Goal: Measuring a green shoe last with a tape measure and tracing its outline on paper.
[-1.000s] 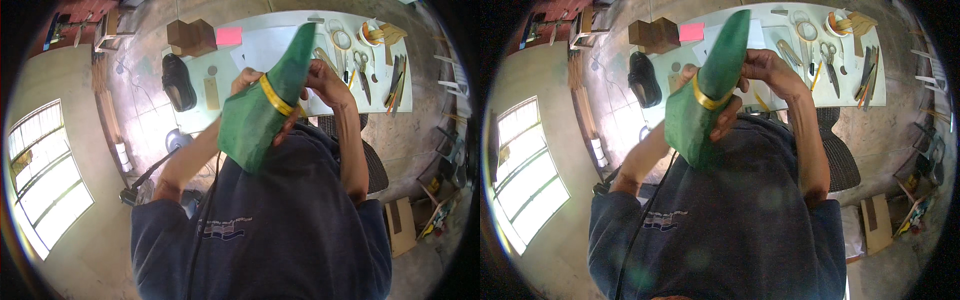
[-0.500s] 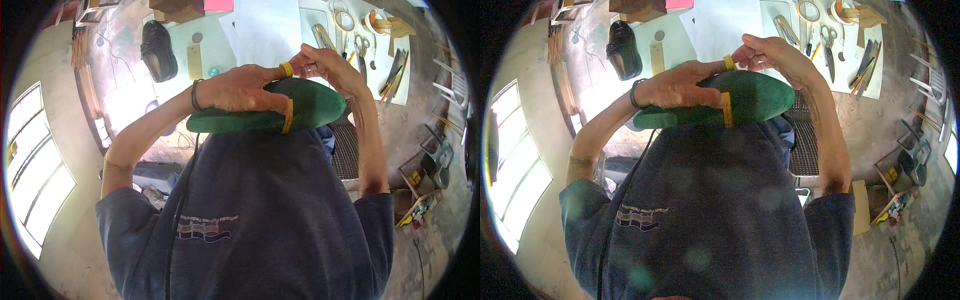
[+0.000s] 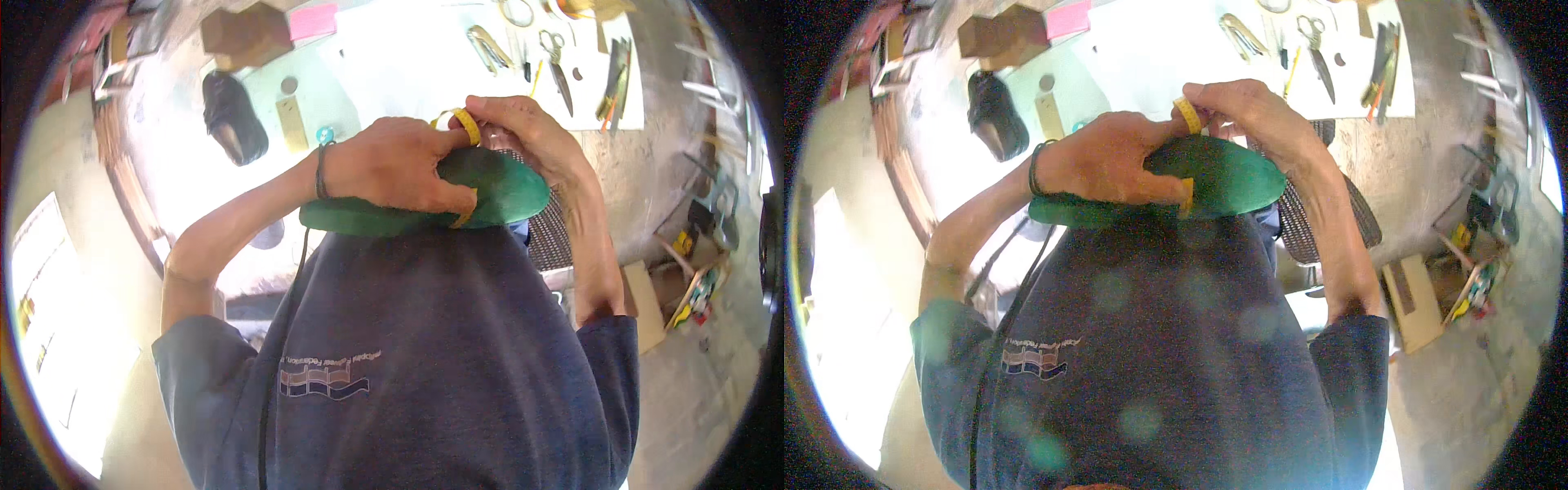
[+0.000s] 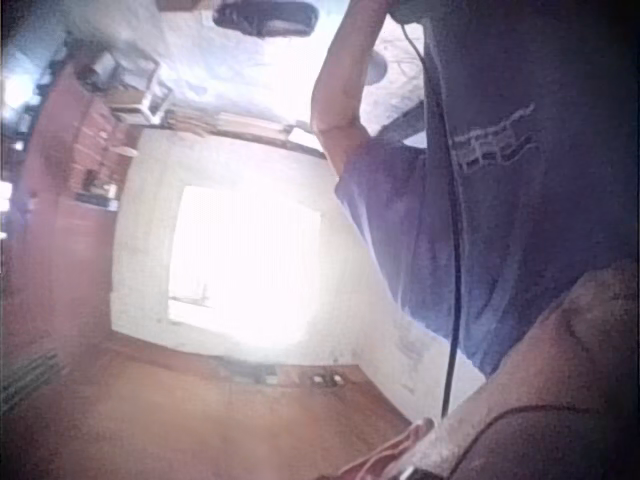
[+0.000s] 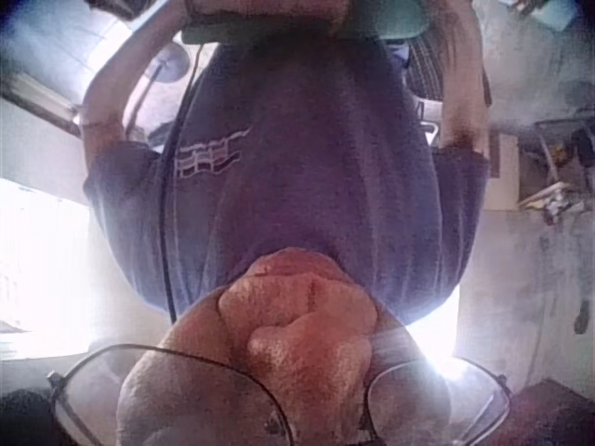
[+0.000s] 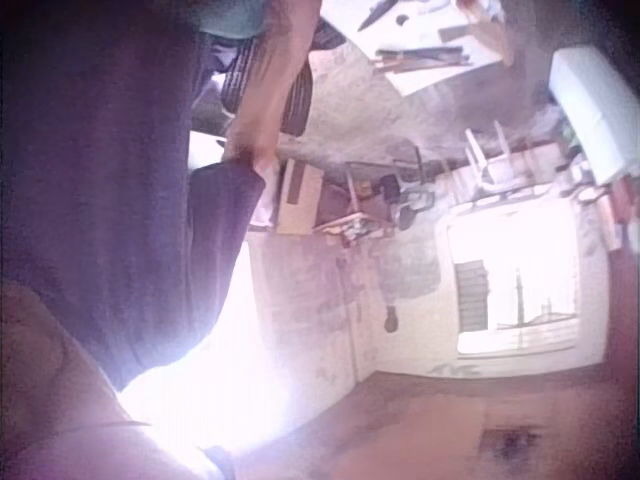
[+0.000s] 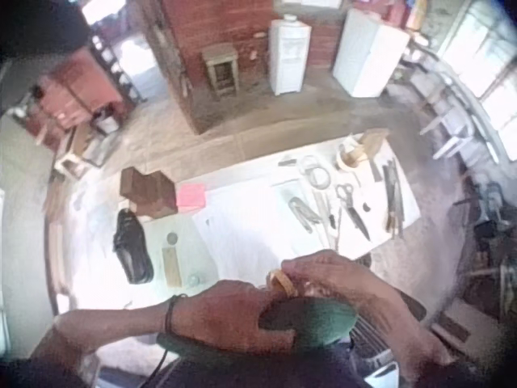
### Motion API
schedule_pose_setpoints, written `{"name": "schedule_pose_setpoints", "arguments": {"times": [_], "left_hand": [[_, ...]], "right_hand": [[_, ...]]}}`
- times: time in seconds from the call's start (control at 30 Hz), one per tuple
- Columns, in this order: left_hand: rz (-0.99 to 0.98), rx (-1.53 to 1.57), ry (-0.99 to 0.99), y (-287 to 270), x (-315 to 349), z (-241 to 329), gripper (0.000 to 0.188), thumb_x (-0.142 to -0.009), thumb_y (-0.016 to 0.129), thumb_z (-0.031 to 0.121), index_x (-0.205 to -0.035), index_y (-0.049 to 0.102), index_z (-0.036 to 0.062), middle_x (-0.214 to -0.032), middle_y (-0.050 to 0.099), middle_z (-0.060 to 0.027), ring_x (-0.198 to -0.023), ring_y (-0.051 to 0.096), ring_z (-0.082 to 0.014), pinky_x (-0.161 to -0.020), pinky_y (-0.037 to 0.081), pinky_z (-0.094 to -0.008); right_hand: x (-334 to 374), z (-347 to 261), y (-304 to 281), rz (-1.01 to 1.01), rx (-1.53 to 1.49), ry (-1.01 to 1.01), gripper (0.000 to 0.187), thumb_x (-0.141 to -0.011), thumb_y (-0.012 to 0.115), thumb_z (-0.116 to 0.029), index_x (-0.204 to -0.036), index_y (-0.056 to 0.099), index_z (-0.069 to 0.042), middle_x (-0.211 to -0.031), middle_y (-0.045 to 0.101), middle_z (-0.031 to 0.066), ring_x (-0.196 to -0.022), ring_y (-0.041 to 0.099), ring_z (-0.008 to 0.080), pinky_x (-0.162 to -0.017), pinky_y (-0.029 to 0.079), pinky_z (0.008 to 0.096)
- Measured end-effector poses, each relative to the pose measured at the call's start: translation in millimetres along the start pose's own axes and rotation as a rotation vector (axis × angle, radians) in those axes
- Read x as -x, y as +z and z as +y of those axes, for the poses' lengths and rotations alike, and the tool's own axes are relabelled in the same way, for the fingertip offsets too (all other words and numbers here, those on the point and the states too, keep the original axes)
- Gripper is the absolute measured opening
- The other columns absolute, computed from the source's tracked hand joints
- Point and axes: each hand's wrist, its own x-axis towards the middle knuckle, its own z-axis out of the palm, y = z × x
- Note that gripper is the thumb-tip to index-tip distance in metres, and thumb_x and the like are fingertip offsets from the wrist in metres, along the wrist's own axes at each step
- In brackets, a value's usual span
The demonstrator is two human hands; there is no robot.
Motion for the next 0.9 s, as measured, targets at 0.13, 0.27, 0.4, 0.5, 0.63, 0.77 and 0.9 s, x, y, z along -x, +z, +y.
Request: {"name": "schedule_pose_setpoints", "arguments": {"times": [0.13, 0.27, 0.4, 0.5, 0.63, 0.77, 0.9], "left_hand": [[-0.126, -0.114, 0.169, 14.5, -10.0, 3.0, 0.07, -0.077, 0.062, 0.057, -0.119, 0.062, 0.0017, -0.081, 0.069, -0.0211, -0.084, 0.069, -0.0379, -0.081, 0.053, -0.0442], [-0.378, -0.222, 0.356, 47.5, -0.1, 31.6, 0.064, -0.083, 0.068, 0.047, -0.128, 0.055, 0.0045, -0.078, 0.066, -0.0248, -0.078, 0.067, -0.0425, -0.074, 0.051, -0.05], [-0.714, -0.417, 0.318, 83.0, 0.2, 85.3, 0.064, -0.083, 0.067, 0.048, -0.126, 0.056, 0.002, -0.071, 0.063, -0.0227, -0.072, 0.066, -0.0417, -0.067, 0.049, -0.0478], [-0.72, -0.38, 0.399, 131.8, -2.2, 91.8, 0.068, -0.075, 0.063, 0.056, -0.106, 0.063, -0.0047, -0.066, 0.064, -0.0188, -0.066, 0.066, -0.0346, -0.064, 0.051, -0.043], [-0.825, -0.481, 0.405, 141.7, -29.2, 67.3, 0.068, -0.074, 0.064, 0.054, -0.105, 0.063, -0.0069, -0.066, 0.064, -0.0201, -0.066, 0.066, -0.0352, -0.064, 0.051, -0.0437], [-0.888, -0.5, 0.477, 163.0, -42.8, 58.3, 0.063, -0.078, 0.065, 0.05, -0.108, 0.059, -0.0053, -0.067, 0.063, -0.0221, -0.067, 0.065, -0.0386, -0.064, 0.05, -0.046], [-0.943, -0.532, 0.512, 184.5, -46.0, 62.0, 0.058, -0.082, 0.067, 0.047, -0.111, 0.056, -0.0024, -0.068, 0.061, -0.0231, -0.068, 0.065, -0.0415, -0.063, 0.049, -0.0478]], "right_hand": [[34.5, 44.6, 12.0, 0.107, -0.186, -0.078, 0.032, -0.097, 0.066, -0.029, -0.102, 0.073, 0.002, -0.081, 0.069, 0.0003, -0.068, 0.058, 0.0025, -0.062, 0.047, 0.0178], [105.4, 93.7, 51.1, 0.257, -0.403, -0.168, 0.027, -0.096, 0.069, -0.025, -0.104, 0.071, 0.0, -0.089, 0.071, 0.002, -0.074, 0.064, 0.0056, -0.068, 0.052, 0.0202], [172.4, 155.3, 98.2, 0.571, -0.536, -0.211, 0.026, -0.09, 0.074, -0.03, -0.095, 0.073, -0.004, -0.083, 0.067, -0.0021, -0.074, 0.055, 0.006, -0.074, 0.045, 0.0231], [207.6, 201.2, 118.2, 0.75, -0.569, -0.342, 0.022, -0.089, 0.076, -0.026, -0.089, 0.072, -0.005, -0.079, 0.067, -0.0009, -0.074, 0.058, 0.0073, -0.075, 0.045, 0.0233], [183.7, 229.0, 135.0, 0.979, -0.673, -0.384, 0.023, -0.087, 0.079, -0.027, -0.083, 0.07, -0.006, -0.077, 0.068, -0.0002, -0.072, 0.059, 0.0085, -0.074, 0.047, 0.024], [181.6, 256.1, 145.9, 1.092, -0.683, -0.339, 0.024, -0.088, 0.078, -0.028, -0.082, 0.069, -0.006, -0.076, 0.067, 0.0002, -0.071, 0.059, 0.0082, -0.073, 0.048, 0.024], [188.8, 279.3, 153.5, 1.134, -0.74, -0.365, 0.026, -0.089, 0.077, -0.029, -0.08, 0.068, -0.007, -0.074, 0.066, -0.0004, -0.069, 0.058, 0.0075, -0.073, 0.048, 0.0241]]}}
